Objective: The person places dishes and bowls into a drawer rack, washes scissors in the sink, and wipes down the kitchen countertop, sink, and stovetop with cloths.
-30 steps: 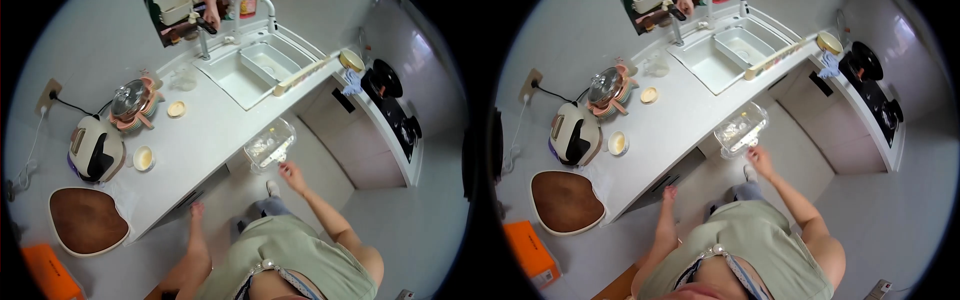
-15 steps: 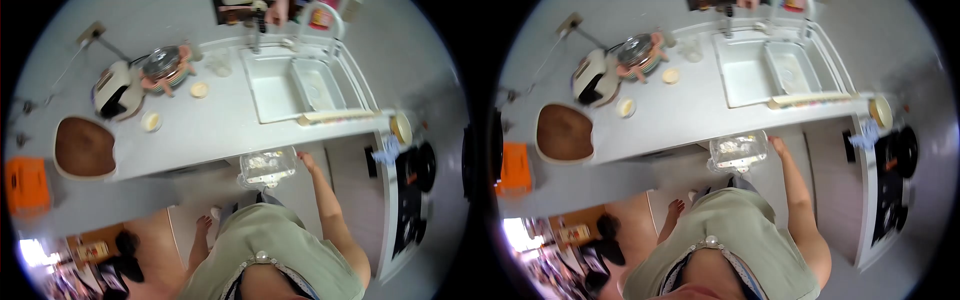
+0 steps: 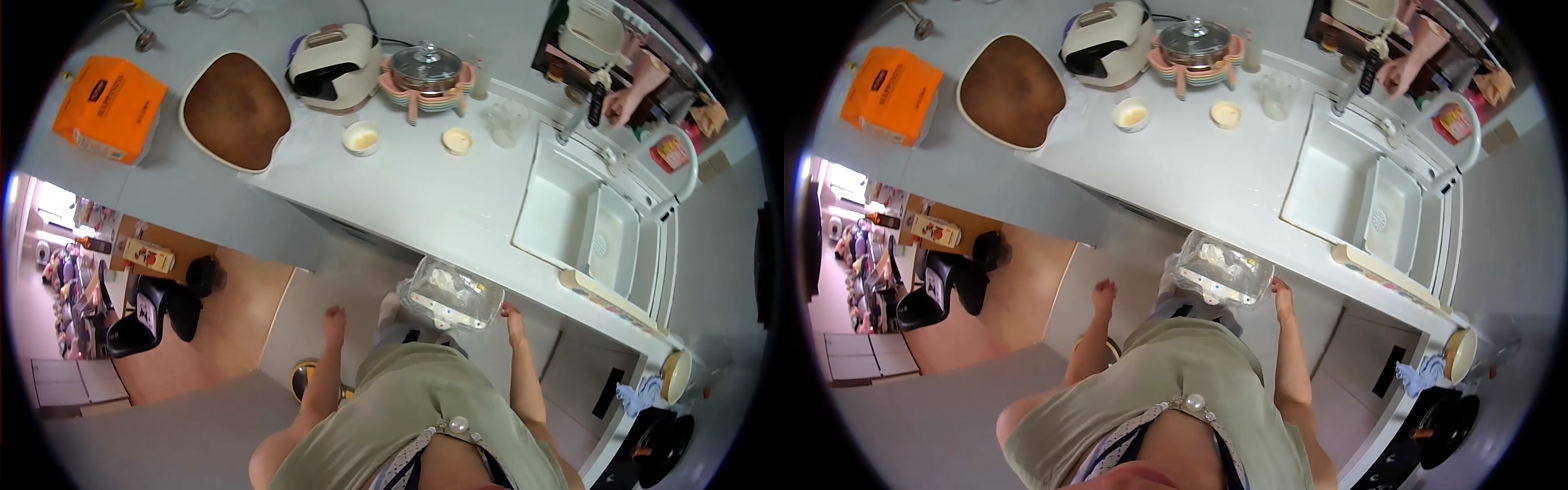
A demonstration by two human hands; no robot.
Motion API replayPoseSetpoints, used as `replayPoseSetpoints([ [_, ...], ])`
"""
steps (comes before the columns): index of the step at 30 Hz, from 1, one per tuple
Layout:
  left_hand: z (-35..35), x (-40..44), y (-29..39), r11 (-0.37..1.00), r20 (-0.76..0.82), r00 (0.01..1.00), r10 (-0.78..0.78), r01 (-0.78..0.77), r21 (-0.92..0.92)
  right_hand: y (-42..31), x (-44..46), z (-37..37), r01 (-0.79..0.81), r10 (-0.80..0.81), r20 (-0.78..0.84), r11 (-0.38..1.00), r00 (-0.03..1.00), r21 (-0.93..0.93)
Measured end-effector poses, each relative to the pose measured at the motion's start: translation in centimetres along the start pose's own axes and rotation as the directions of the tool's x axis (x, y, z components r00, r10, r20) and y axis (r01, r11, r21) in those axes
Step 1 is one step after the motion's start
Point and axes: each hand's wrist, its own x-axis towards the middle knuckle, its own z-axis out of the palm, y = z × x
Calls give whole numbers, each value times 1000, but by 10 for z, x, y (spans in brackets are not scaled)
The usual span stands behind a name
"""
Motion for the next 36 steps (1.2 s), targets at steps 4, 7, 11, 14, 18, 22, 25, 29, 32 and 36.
replayPoseSetpoints([
  [4, 47, 48, 143, 834, -58, 839, 540, -526, 165, 2, 6, 12, -8, 8, -20, 1000, 1000, -23],
  [7, 92, 98, 238, 628, -27, 633, 773, -759, 171, -1, 10, 22, -15, 14, -17, 999, 1000, -45],
  [11, 156, 145, 313, 676, 96, 685, 722, -728, 113, -1, 4, 31, -102, 102, -97, 995, 990, 6],
  [14, 151, 241, 349, 674, 160, 682, 714, -731, 106, -9, 4, 81, -151, 148, -204, 989, 968, 1],
  [18, 156, 252, 377, 620, 375, 678, 632, -733, 279, 44, 4, 51, -48, -71, -182, 815, 981, -578],
  [22, 183, 202, 377, 404, 529, 563, 634, -825, 395, -48, -48, 59, -220, 218, -72, 793, 973, -569],
  [25, 197, 175, 379, 419, 437, 672, 598, -727, 545, -154, -58, 106, -184, 238, 67, 876, 969, -446],
  [29, 201, 196, 373, 406, 378, 670, 639, -711, 574, -235, -41, 157, 59, -2, 113, 866, 994, -496],
  [32, 199, 203, 368, 390, 395, 588, 706, -788, 477, -303, -33, 192, 166, -62, 247, 889, 967, -427],
  [36, 181, 207, 364, 371, 367, 486, 793, -863, 343, -347, 0, 227, 345, -230, 296, 833, 927, -433],
])
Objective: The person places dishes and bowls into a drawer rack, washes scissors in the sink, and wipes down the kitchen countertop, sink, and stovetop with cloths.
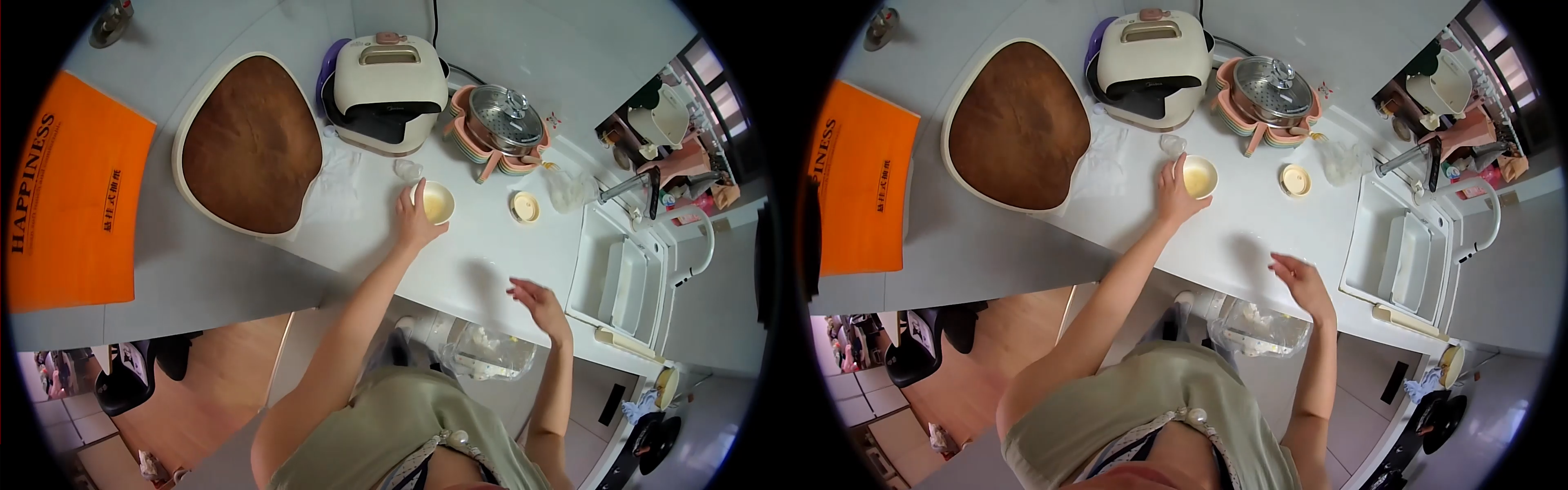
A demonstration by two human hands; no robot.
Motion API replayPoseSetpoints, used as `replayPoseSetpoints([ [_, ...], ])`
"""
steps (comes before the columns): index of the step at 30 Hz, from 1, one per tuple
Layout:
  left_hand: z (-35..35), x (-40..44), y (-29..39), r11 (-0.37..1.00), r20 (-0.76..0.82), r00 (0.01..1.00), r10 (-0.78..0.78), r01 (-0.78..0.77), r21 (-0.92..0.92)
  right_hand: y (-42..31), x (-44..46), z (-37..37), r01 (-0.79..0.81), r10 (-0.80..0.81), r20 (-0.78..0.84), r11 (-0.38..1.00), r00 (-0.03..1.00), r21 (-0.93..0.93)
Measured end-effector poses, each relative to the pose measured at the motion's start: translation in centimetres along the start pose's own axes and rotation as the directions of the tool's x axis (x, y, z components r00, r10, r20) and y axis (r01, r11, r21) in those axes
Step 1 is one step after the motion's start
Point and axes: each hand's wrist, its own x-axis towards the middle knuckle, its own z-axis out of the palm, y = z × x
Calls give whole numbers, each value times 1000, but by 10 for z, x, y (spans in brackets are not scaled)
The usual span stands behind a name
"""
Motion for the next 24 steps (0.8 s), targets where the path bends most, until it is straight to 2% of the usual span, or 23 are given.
replayPoseSetpoints([
  [4, -37, -27, -6, 995, -61, 997, 50, -55, -83, -25, 69, 4, 66, -62, -35, 992, 997, 105],
  [6, -65, -44, -15, 996, -63, 998, 24, -29, -82, -24, 122, 24, 165, -157, -111, 984, 981, 67],
  [8, -91, -61, -26, 998, -57, 998, -13, 10, -58, -35, 173, 51, 148, -170, -194, 981, 966, -123],
  [10, -116, -75, -40, 999, -64, 997, -38, 37, -10, -42, 223, 87, 224, -306, -251, 924, 918, -309],
  [12, -138, -88, -51, 996, -77, 994, -82, 83, 13, -59, 253, 115, 202, -321, -260, 895, 911, -398],
  [15, -162, -106, -72, 984, -100, 981, -168, 172, 38, -63, 291, 138, 169, -274, -230, 904, 934, -392],
  [18, -179, -118, -83, 973, -123, 968, -217, 224, 46, -50, 324, 140, 129, -285, -385, 915, 878, -383],
  [21, -184, -125, -92, 969, -166, 959, -230, 242, 54, -39, 351, 125, 176, -385, -558, 904, 735, -390],
  [24, -180, -123, -99, 970, -168, 960, -223, 237, 63, -34, 359, 115, 150, -352, -575, 917, 739, -369],
])
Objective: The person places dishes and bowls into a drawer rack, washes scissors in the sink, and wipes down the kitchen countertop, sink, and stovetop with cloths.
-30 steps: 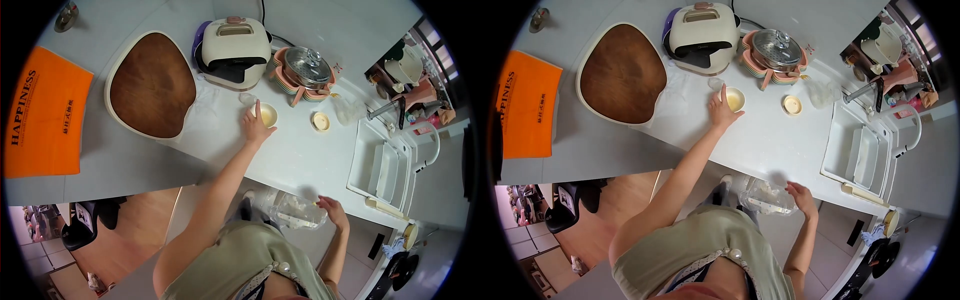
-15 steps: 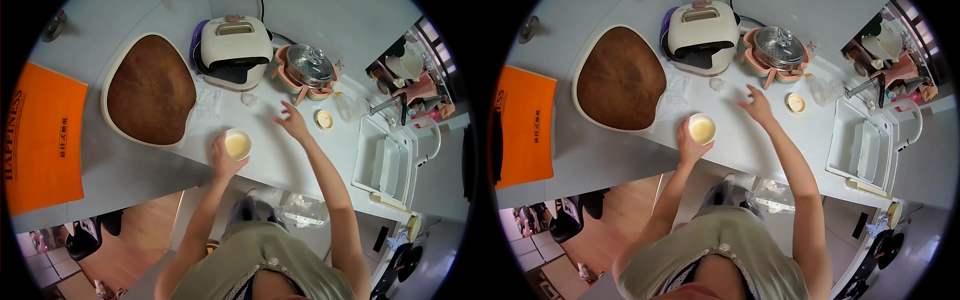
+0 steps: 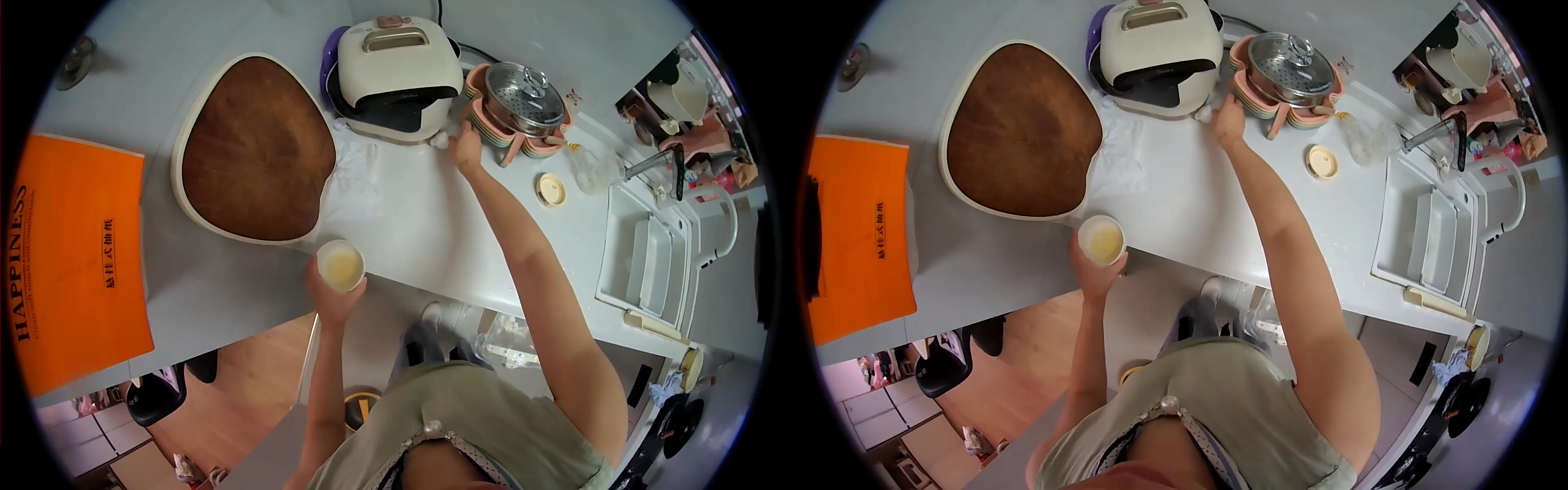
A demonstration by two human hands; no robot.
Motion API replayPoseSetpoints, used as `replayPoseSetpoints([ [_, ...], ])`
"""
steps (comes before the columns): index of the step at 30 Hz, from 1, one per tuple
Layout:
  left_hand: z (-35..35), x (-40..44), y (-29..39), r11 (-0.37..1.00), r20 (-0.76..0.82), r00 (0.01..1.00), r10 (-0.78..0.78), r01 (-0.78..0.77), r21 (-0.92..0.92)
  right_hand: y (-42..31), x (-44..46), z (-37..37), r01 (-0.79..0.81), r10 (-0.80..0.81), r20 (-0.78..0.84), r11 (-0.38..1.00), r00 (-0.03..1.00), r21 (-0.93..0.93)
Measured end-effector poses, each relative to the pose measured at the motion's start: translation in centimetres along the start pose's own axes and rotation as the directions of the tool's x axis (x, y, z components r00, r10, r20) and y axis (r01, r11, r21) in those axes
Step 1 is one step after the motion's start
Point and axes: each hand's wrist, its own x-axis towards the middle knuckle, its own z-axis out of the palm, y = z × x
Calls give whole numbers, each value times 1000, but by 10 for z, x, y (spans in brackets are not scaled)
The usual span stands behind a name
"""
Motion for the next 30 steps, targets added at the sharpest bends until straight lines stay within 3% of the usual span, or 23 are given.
replayPoseSetpoints([
  [1, 3, 2, -2, 1000, -5, 1000, -12, 12, -8, 3, 0, -2, -24, 23, 67, 1000, 998, 17],
  [4, 16, 16, -4, 999, -24, 999, -43, 43, -21, 13, -9, 1, 171, -171, -4, 984, 985, 46],
  [5, 20, 21, -3, 999, -29, 998, -53, 53, -10, 16, -15, -4, 95, -98, 136, 995, 986, 29],
  [7, 27, 27, -3, 994, -18, 995, -102, 102, -26, 27, -33, -5, 183, -190, 64, 977, 980, 108],
  [8, 31, 30, -5, 999, -35, 998, -52, 52, -5, 18, -46, -28, 167, -178, 130, 982, 975, 92],
  [9, 33, 31, -7, 1000, -49, 999, 3, -2, 12, 20, -62, -38, 287, -287, -11, 953, 958, 94],
  [12, 44, 36, -15, 992, -75, 990, 123, -120, 45, -6, -123, -125, 178, -210, 112, 954, 971, 241],
  [15, 51, 36, -18, 998, -54, 997, 55, -53, 34, 11, -189, -189, 218, -251, 110, 945, 962, 246],
  [17, 52, 37, -9, 999, -24, 1000, 9, -8, 38, 36, -232, -223, 210, -219, 37, 965, 975, 155],
  [21, 53, 38, 2, 998, -17, 999, -30, 31, 63, 72, -293, -293, -34, 32, -176, 999, 984, -11],
  [25, 53, 32, 11, 998, -22, 997, -67, 67, -12, 97, -301, -378, -123, 116, -181, 992, 977, -26],
  [26, 54, 30, 6, 998, -71, 996, 45, -41, 56, 101, -300, -403, -130, 116, -172, 989, 978, -72],
  [28, 56, 22, -9, 953, -162, 950, 265, -233, 194, 117, -310, -443, -298, 341, -121, 914, 932, 275],
  [30, 52, 12, 0, 930, -231, 917, 326, -267, 251, 132, -325, -483, -398, 462, -7, 771, 887, 498],
])
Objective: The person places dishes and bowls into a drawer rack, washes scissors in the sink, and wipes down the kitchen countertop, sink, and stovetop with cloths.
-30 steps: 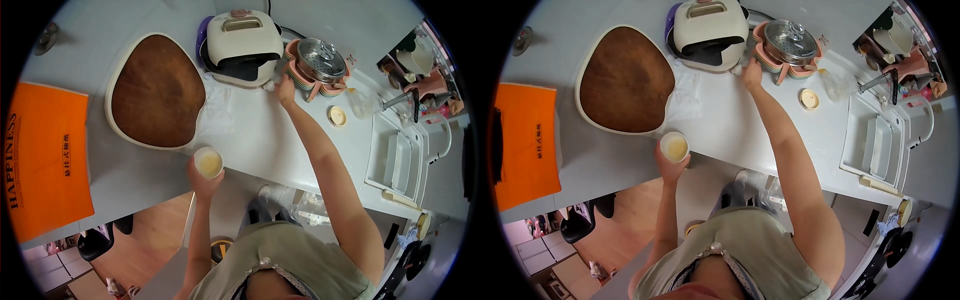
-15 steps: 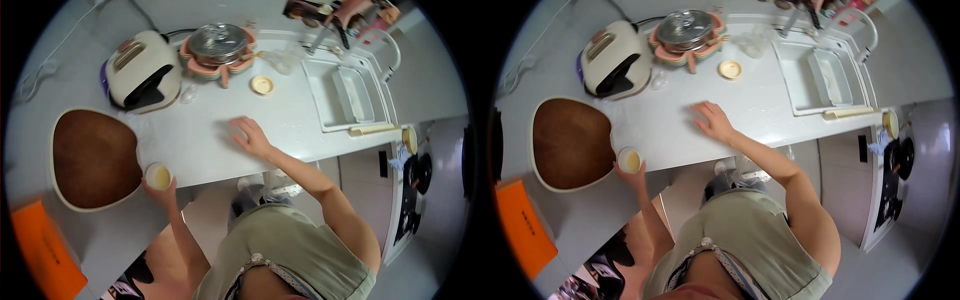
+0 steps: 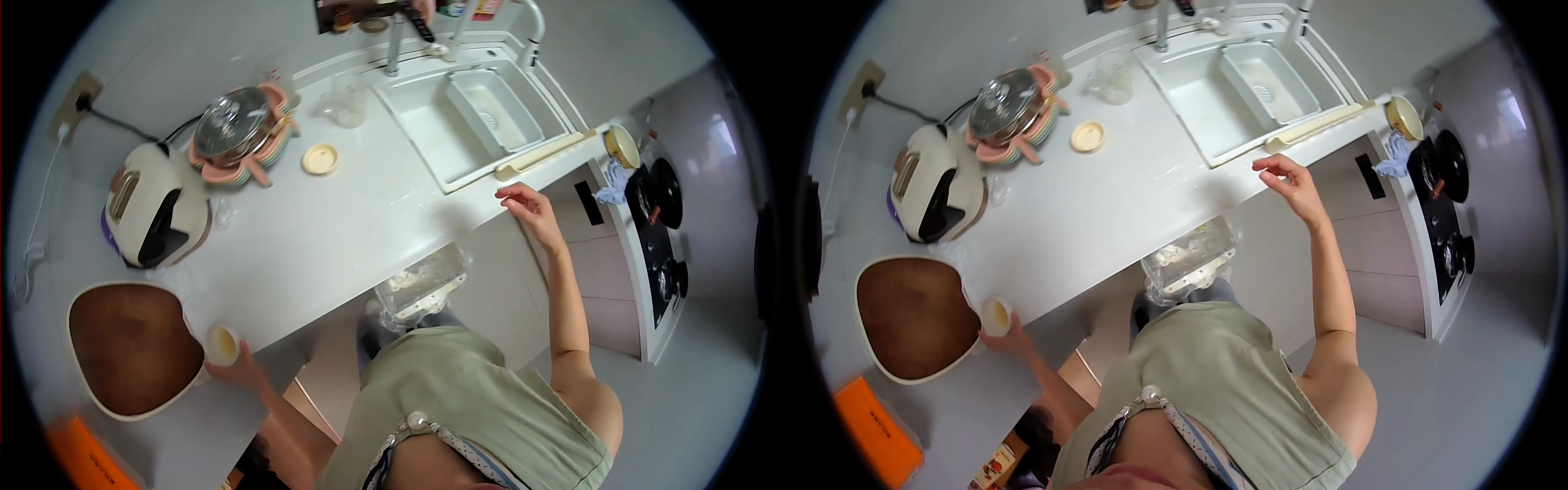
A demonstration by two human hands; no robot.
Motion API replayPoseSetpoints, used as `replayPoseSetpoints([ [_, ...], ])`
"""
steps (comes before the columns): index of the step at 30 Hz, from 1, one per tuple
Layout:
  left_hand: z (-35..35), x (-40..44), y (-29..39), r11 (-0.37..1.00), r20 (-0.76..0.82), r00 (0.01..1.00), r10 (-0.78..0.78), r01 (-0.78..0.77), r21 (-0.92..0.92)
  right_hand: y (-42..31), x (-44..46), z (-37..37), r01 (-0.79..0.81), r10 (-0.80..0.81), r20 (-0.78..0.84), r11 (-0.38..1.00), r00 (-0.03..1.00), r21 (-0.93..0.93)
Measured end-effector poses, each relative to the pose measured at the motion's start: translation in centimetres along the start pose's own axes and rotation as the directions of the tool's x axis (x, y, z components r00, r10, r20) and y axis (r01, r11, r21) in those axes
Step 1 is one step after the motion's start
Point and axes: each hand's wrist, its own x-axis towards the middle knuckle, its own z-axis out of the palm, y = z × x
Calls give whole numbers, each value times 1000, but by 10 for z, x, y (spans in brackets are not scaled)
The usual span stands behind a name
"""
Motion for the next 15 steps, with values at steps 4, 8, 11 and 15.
replayPoseSetpoints([
  [4, -14, -20, 40, 997, -77, 995, 58, -54, 57, 84, -33, -75, -125, 86, 91, 645, 992, 754],
  [8, -26, -56, 104, 999, 12, 1000, 28, -27, -39, 229, -68, -146, -575, 589, -85, 805, 803, 149],
  [11, -34, -86, 171, 990, -19, 998, 55, -57, -131, 274, -88, -201, -618, 560, -266, 743, 785, -258],
  [15, -34, -133, 238, 971, 72, 986, 149, -132, -200, 366, -50, -381, -466, -135, -768, 725, 626, -507],
])
